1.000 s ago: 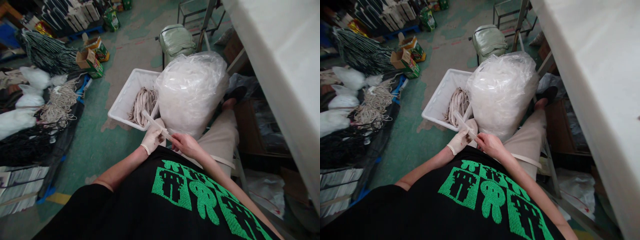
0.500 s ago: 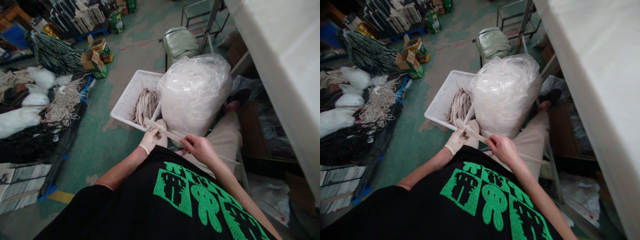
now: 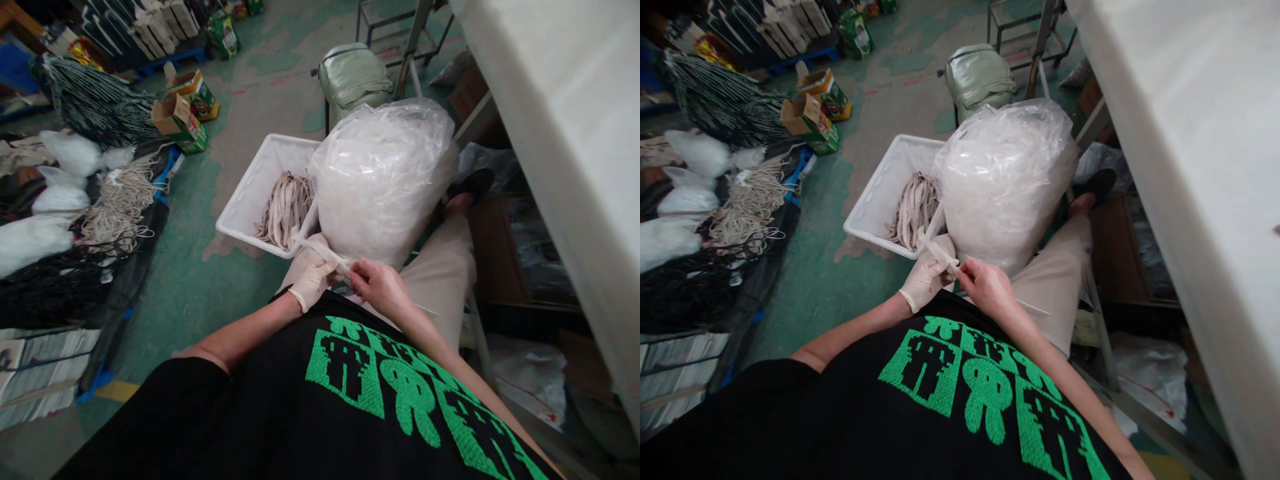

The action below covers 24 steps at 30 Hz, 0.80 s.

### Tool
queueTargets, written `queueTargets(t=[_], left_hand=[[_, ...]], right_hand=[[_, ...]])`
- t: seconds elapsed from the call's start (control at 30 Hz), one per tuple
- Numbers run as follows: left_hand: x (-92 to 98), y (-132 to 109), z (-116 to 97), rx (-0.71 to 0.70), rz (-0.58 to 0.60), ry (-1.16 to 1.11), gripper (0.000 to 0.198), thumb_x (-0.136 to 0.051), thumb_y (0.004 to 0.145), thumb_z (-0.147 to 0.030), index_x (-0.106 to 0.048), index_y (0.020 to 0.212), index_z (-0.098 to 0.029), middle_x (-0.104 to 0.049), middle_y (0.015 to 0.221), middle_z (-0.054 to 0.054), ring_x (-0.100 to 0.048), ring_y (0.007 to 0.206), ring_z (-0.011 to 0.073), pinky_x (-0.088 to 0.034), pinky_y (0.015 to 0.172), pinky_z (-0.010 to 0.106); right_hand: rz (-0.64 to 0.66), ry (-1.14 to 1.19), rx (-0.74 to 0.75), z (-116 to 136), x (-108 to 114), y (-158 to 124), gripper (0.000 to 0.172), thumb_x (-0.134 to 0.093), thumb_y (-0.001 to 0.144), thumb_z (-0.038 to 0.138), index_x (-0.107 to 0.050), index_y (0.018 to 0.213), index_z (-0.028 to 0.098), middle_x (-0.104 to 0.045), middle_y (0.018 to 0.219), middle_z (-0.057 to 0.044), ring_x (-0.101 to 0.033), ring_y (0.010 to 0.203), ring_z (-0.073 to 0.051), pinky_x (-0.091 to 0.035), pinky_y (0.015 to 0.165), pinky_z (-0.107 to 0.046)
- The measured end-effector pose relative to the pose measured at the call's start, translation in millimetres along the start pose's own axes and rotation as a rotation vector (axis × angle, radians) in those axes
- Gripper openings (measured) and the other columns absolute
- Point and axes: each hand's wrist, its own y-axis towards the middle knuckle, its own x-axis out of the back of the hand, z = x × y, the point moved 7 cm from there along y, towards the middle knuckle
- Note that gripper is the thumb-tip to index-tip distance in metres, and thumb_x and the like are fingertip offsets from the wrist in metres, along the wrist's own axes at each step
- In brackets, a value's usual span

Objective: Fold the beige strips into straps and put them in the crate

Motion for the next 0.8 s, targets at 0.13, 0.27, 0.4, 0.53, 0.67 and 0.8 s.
queueTargets(t=[0.13,0.27,0.4,0.53,0.67,0.8], left_hand=[[2.6,0.4,-14.4,-0.087,-0.032,-0.018,0.035,-0.092,0.061,-0.029,-0.074,0.085,-0.013,-0.074,0.083,0.004,-0.066,0.070,0.0125,-0.052,0.062,0.022],[4.2,-3.9,-17.2,-0.058,-0.072,-0.004,0.028,-0.090,0.064,-0.025,-0.073,0.082,-0.014,-0.075,0.084,0.004,-0.065,0.068,0.0115,-0.053,0.062,0.021],[-10.9,-5.4,-3.0,0.015,0.028,0.048,0.025,-0.089,0.066,-0.025,-0.071,0.079,-0.012,-0.073,0.077,0.004,-0.064,0.064,0.0115,-0.053,0.061,0.022],[-1.5,0.7,-13.0,0.016,-0.070,-0.081,0.018,-0.084,0.074,-0.020,-0.069,0.082,-0.014,-0.073,0.080,0.002,-0.061,0.060,0.0080,-0.051,0.058,0.019],[9.7,0.9,-22.7,0.116,-0.178,-0.200,0.006,-0.073,0.085,-0.015,-0.068,0.082,-0.013,-0.069,0.071,0.000,-0.055,0.051,0.0055,-0.052,0.057,0.020],[1.5,-5.2,-23.0,0.186,-0.150,-0.185,0.011,-0.064,0.093,-0.019,-0.070,0.087,-0.013,-0.066,0.065,0.000,-0.056,0.049,0.0068,-0.054,0.057,0.022]], right_hand=[[0.014,0.001,0.010,-3.4,5.8,-6.2,0.023,-0.055,0.096,0.039,-0.068,0.086,0.023,-0.075,0.072,-0.001,-0.066,0.060,-0.016,-0.041,0.055,-0.025],[0.026,-0.008,-0.002,-12.4,9.2,-12.4,0.031,-0.052,0.097,0.039,-0.064,0.074,0.022,-0.073,0.067,-0.002,-0.066,0.059,-0.016,-0.042,0.055,-0.026],[0.014,-0.006,0.009,-5.3,5.2,-6.9,0.031,-0.052,0.098,0.039,-0.066,0.077,0.021,-0.074,0.069,-0.002,-0.067,0.061,-0.016,-0.044,0.056,-0.026],[-0.039,0.061,0.116,2.4,20.4,-19.3,0.029,-0.061,0.094,0.035,-0.067,0.119,0.023,-0.077,0.085,-0.004,-0.072,0.075,-0.020,-0.051,0.067,-0.030],[-0.025,0.207,0.361,17.8,41.2,-49.2,0.028,-0.066,0.091,0.033,-0.069,0.118,0.026,-0.077,0.103,-0.004,-0.073,0.088,-0.020,-0.056,0.079,-0.033],[-0.165,0.250,0.495,27.7,55.1,-61.1,0.024,-0.060,0.094,0.024,-0.071,0.115,0.026,-0.077,0.096,-0.002,-0.073,0.083,-0.017,-0.057,0.074,-0.029]])
